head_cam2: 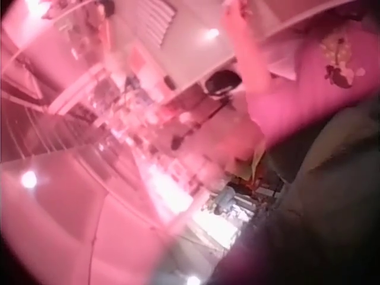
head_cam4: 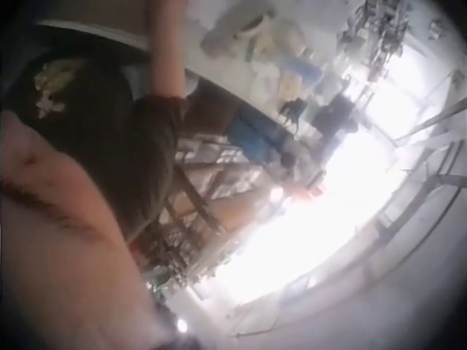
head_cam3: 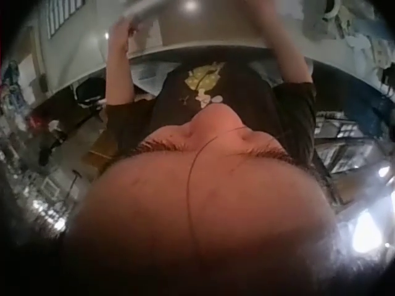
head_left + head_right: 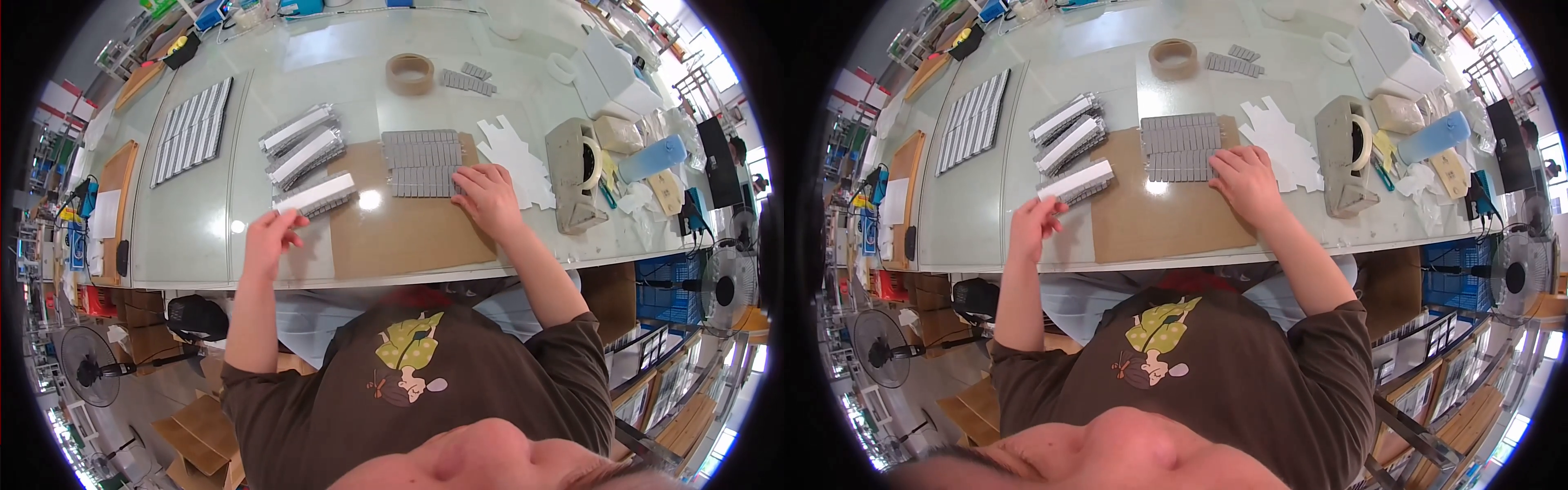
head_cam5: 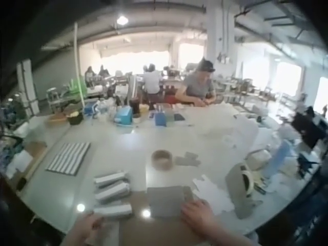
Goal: Assembling small metal and plastic parts for industrial components at a factory workbench.
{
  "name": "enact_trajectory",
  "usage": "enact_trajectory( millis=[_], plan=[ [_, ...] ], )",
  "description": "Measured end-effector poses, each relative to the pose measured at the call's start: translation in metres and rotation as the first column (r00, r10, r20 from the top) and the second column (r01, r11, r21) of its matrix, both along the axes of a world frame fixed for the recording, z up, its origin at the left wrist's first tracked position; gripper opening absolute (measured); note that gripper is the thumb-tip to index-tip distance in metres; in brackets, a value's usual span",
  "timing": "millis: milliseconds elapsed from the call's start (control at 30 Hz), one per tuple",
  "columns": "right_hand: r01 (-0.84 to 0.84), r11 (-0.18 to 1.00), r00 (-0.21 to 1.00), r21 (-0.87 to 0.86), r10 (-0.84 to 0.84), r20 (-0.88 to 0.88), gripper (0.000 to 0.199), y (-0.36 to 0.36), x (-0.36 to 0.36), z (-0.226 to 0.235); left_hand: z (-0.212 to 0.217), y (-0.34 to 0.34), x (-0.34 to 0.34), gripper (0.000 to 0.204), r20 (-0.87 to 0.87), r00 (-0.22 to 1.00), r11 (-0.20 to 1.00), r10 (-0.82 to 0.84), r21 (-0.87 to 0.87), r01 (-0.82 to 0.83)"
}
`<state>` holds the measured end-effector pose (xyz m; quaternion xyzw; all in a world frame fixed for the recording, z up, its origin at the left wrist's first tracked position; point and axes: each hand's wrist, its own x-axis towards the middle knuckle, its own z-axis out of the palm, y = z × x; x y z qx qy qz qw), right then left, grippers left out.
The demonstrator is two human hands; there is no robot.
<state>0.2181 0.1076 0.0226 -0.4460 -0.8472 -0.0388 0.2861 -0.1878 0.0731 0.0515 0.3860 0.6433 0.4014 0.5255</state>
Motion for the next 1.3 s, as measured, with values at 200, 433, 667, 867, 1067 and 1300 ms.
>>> enact_trajectory(
  millis=[200,433,667,867,1067,1300],
  plan=[
    [-0.003,1.000,0.998,0.022,0.001,0.069,0.045,-0.003,-0.003,-0.003,-0.002,0.020,-0.027,0.036,-0.674,0.720,0.986,-0.165,-0.127,0.107],
    [0.006,0.990,0.984,0.141,-0.031,0.176,0.041,-0.014,-0.002,0.004,-0.021,-0.021,0.053,0.033,-0.781,0.625,0.873,-0.013,0.296,0.388],
    [0.006,0.999,0.982,0.051,-0.015,0.186,0.042,-0.067,0.019,0.015,-0.034,-0.049,0.128,0.021,-0.778,0.626,0.603,-0.044,0.479,0.638],
    [0.385,0.919,0.921,-0.085,-0.378,0.093,0.048,-0.082,0.058,-0.010,-0.026,-0.057,0.150,0.052,-0.836,0.540,0.459,-0.102,0.442,0.771],
    [0.424,0.902,0.895,-0.078,-0.404,0.190,0.052,-0.059,0.057,-0.019,-0.030,-0.061,0.144,0.057,-0.867,0.483,0.399,-0.122,0.403,0.824],
    [0.332,0.939,0.936,-0.088,-0.317,0.156,0.045,-0.093,0.056,-0.016,-0.043,-0.077,0.131,0.049,-0.837,0.539,0.432,-0.093,0.454,0.779]
  ],
)
